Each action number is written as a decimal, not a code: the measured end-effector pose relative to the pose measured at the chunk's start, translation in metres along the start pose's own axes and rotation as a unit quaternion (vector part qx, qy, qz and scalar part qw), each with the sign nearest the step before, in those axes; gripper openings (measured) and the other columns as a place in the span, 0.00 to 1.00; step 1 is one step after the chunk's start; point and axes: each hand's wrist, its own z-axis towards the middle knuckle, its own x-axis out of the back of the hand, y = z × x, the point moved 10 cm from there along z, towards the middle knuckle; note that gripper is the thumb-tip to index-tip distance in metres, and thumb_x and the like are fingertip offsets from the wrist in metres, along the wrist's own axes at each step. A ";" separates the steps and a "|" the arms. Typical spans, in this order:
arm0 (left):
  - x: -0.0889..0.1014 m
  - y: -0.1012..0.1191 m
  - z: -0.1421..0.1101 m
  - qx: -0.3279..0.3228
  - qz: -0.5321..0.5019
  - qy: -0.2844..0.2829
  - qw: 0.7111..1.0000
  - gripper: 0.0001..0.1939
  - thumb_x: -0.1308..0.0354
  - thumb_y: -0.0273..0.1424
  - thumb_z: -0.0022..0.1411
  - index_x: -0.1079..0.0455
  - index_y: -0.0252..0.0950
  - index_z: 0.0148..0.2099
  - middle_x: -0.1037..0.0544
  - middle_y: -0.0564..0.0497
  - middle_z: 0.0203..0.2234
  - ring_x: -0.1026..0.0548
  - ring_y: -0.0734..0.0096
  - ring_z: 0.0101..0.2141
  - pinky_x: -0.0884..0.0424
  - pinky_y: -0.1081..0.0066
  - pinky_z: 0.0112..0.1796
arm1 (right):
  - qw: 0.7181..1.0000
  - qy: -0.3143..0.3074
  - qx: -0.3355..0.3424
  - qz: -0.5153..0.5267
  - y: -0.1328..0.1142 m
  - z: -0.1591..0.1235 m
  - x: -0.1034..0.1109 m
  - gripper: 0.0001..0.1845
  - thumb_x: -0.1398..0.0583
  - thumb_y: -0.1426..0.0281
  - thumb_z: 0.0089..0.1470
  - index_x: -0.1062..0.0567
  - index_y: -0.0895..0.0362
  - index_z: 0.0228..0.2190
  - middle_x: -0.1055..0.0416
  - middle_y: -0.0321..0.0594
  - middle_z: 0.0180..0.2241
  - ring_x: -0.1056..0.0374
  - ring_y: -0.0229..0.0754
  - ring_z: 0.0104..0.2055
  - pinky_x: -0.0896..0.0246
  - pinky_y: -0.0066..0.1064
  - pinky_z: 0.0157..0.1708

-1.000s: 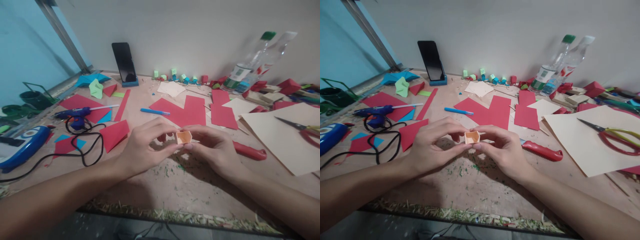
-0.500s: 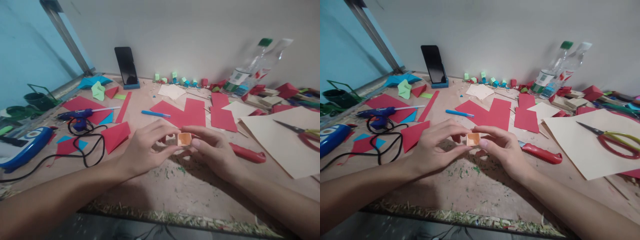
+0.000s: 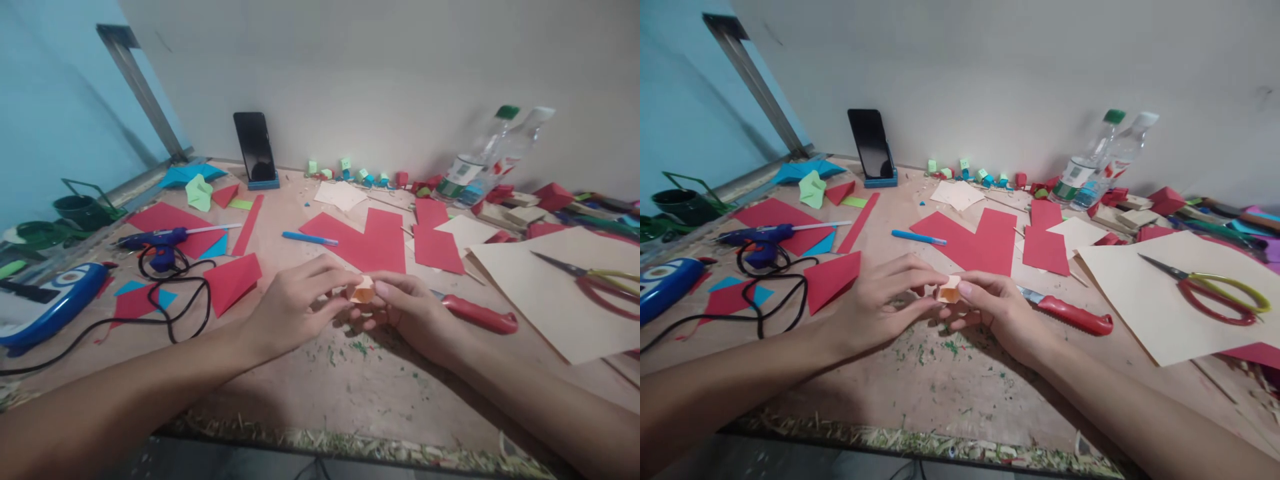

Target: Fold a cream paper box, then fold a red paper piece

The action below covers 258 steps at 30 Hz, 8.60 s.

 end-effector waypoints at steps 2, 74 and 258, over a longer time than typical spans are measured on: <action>-0.002 -0.004 0.001 0.020 -0.015 -0.006 1.000 0.16 0.34 0.24 0.67 0.26 0.37 0.56 0.20 0.45 0.44 0.23 0.70 0.39 0.23 0.71 0.37 | 0.999 0.028 0.015 0.000 -0.004 0.000 0.006 0.16 0.26 0.63 0.53 0.14 0.54 0.44 0.16 0.45 0.39 0.20 0.43 0.37 0.23 0.31 0.36; 0.001 -0.069 -0.001 0.235 -0.170 0.071 0.954 0.12 0.31 0.33 0.55 0.26 0.35 0.41 0.18 0.48 0.33 0.19 0.66 0.35 0.23 0.67 0.38 | 0.833 0.124 0.233 -0.486 -0.046 -0.021 -0.010 0.18 0.41 0.65 0.62 0.16 0.59 0.45 0.20 0.39 0.28 0.30 0.41 0.28 0.36 0.32 0.31; -0.019 -0.059 -0.017 0.248 -0.316 -0.042 0.915 0.10 0.22 0.27 0.51 0.18 0.40 0.34 0.15 0.49 0.40 0.18 0.65 0.41 0.19 0.70 0.41 | 0.849 0.086 0.258 -0.452 -0.054 -0.036 -0.024 0.07 0.39 0.68 0.59 0.23 0.59 0.35 0.24 0.37 0.28 0.33 0.37 0.29 0.50 0.27 0.29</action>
